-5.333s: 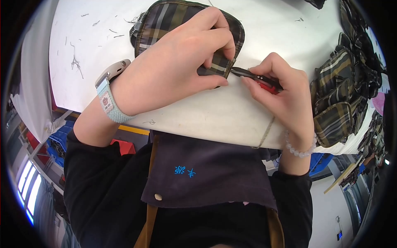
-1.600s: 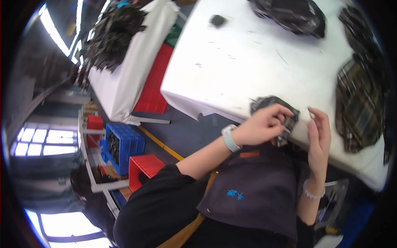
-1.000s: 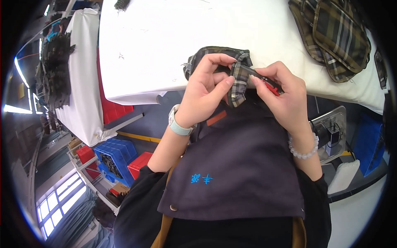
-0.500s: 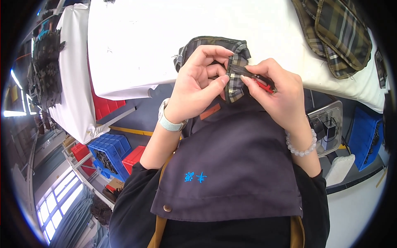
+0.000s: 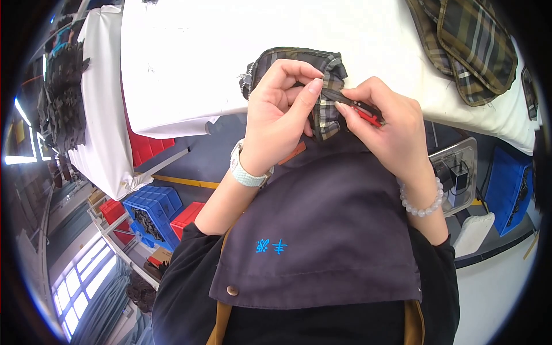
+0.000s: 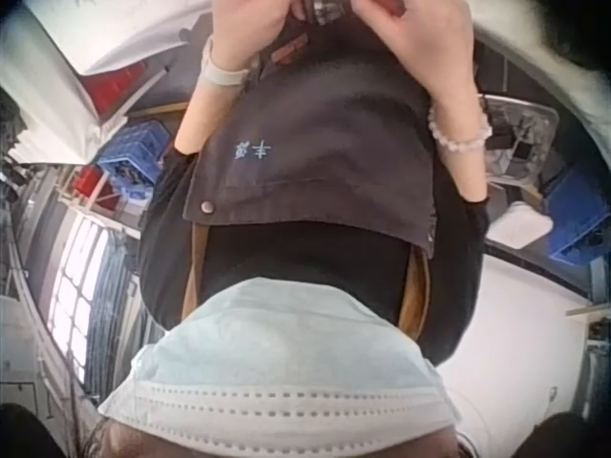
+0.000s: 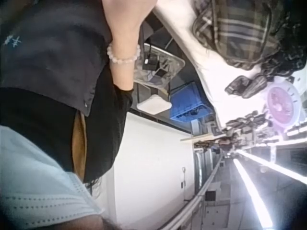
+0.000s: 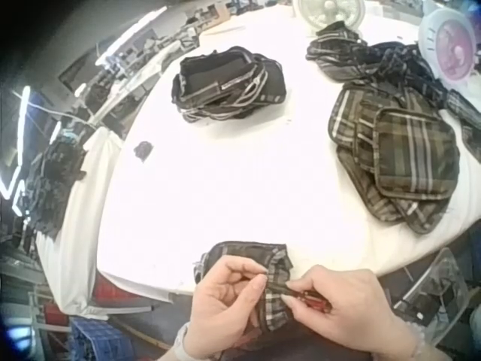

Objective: Trimming loose threads from small fabric pouches using thread snips.

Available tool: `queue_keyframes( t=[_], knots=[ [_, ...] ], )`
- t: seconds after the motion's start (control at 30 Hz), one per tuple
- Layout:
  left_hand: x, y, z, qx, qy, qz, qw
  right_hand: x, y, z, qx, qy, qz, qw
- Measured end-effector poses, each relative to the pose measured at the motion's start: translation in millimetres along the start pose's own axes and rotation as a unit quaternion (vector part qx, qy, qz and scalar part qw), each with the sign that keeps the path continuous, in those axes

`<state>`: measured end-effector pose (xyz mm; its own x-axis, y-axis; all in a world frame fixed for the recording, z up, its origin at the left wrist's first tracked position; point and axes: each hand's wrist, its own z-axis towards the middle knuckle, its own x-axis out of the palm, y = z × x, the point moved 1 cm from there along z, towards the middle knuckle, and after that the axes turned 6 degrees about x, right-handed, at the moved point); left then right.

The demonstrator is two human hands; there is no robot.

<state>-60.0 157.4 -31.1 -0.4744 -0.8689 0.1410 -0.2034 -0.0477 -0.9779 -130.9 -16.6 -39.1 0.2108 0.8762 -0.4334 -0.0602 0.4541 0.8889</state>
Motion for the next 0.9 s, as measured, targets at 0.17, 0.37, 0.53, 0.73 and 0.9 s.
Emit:
queue_keyframes(
  t=[0.17,0.37,0.53,0.73,0.9],
  knots=[
    [1,2,-2,0.036,0.000,0.038,0.999,-5,5,1,0.033,0.037,0.000,0.999],
    [-1,-9,-1,-0.042,0.009,-0.018,0.999,0,-7,0,0.086,-0.012,0.150,0.985],
    [-7,-3,-3,-0.007,0.061,-0.005,0.998,-2,0,-7,0.090,-0.018,0.089,0.992],
    [-6,-5,-2,-0.011,0.061,0.014,0.998,-3,4,-4,0.037,-0.002,0.012,0.999],
    [-7,-4,-2,-0.007,0.066,0.015,0.998,-4,4,-3,0.033,0.001,0.006,0.999]
  ],
)
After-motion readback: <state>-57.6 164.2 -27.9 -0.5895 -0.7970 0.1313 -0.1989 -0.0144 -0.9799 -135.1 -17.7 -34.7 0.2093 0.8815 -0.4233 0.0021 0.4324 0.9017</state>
